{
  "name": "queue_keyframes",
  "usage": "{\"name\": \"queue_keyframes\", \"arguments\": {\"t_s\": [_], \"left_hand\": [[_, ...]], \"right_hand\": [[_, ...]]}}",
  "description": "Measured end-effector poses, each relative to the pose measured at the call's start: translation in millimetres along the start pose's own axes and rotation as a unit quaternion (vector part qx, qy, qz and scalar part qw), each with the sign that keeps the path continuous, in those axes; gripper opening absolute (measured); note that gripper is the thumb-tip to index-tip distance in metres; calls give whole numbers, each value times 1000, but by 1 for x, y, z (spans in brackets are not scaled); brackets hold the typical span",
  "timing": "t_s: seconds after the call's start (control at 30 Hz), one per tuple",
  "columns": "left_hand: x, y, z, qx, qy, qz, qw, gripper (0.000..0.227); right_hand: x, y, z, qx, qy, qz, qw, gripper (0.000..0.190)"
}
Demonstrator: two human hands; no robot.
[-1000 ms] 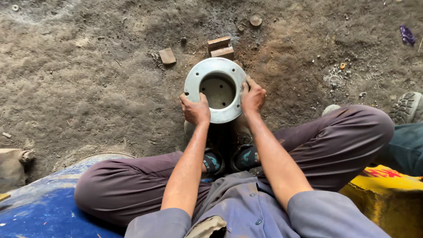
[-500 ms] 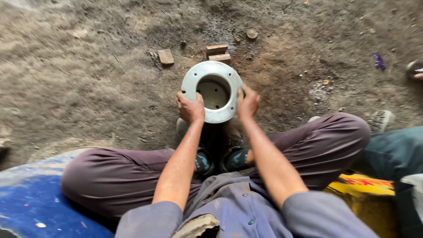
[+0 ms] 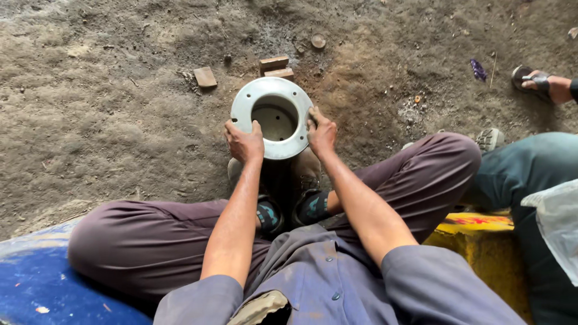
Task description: The person sands the surface of a circular metal component using a small piece of abrasive material.
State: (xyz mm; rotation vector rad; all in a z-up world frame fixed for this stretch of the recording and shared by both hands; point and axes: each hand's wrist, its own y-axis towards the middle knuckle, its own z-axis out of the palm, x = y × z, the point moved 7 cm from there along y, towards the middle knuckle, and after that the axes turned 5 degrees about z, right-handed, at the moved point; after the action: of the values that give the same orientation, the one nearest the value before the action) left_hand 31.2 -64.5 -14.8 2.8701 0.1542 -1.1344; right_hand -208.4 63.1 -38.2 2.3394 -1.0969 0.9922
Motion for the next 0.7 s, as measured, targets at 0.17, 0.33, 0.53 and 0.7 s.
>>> {"name": "queue_keyframes", "arguments": {"t_s": [0.17,0.33,0.53,0.7], "left_hand": [[-1,0,-1,36,0,-24,999,66],[9,6,10,74,-3,-48,996,67],[43,21,41,76,-62,-11,995,49],[53,34,43,95,-159,-32,982,40]], "right_hand": [[51,-62,-10,-24,-123,-130,984,49],[114,-126,3,129,-105,-201,965,52],[93,-90,-10,82,-89,-200,972,45],[68,-55,-21,78,-87,-149,982,42]]}}
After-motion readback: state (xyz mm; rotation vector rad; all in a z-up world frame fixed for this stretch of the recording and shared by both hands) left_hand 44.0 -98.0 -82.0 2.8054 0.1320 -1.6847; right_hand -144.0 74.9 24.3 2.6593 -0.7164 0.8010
